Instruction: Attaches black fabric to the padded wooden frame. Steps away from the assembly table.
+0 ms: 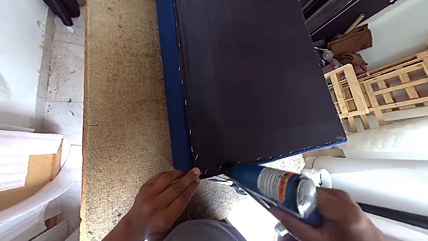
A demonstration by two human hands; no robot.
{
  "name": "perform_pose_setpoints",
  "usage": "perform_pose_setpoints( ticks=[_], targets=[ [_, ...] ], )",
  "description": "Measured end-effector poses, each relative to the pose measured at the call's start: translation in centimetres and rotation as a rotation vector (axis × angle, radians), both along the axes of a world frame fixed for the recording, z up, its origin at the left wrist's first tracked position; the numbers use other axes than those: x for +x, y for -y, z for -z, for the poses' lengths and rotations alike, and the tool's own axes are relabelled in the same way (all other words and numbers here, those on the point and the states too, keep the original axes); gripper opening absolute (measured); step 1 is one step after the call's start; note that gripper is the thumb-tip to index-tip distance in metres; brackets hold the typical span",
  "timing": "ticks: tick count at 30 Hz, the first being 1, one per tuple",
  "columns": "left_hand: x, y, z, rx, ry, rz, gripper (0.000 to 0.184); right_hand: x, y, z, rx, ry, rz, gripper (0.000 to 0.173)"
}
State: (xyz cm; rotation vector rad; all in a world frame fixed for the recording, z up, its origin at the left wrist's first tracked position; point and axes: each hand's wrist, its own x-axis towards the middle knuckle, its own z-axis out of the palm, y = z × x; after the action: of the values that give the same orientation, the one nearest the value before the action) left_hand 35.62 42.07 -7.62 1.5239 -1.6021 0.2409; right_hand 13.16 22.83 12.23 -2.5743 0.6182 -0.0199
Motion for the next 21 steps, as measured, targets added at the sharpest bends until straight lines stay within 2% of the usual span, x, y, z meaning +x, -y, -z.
perform_pose_setpoints(
  ticks=[9,14,21],
  targets=[
    [-1.3,0.2,0.2,-0.017,0.002,-0.084,0.025,2.9,1.5,0.1,-0.035,-0.068,0.121,0.017],
    [-1.8,0.4,0.2,-0.028,0.003,-0.142,0.024,6.5,1.8,0.0,0.113,-0.134,0.107,0.014],
    [-1.3,1.2,-0.1,-0.058,-0.098,-0.159,0.015,4.2,0.6,-0.1,0.088,-0.144,0.052,0.022]
  ],
)
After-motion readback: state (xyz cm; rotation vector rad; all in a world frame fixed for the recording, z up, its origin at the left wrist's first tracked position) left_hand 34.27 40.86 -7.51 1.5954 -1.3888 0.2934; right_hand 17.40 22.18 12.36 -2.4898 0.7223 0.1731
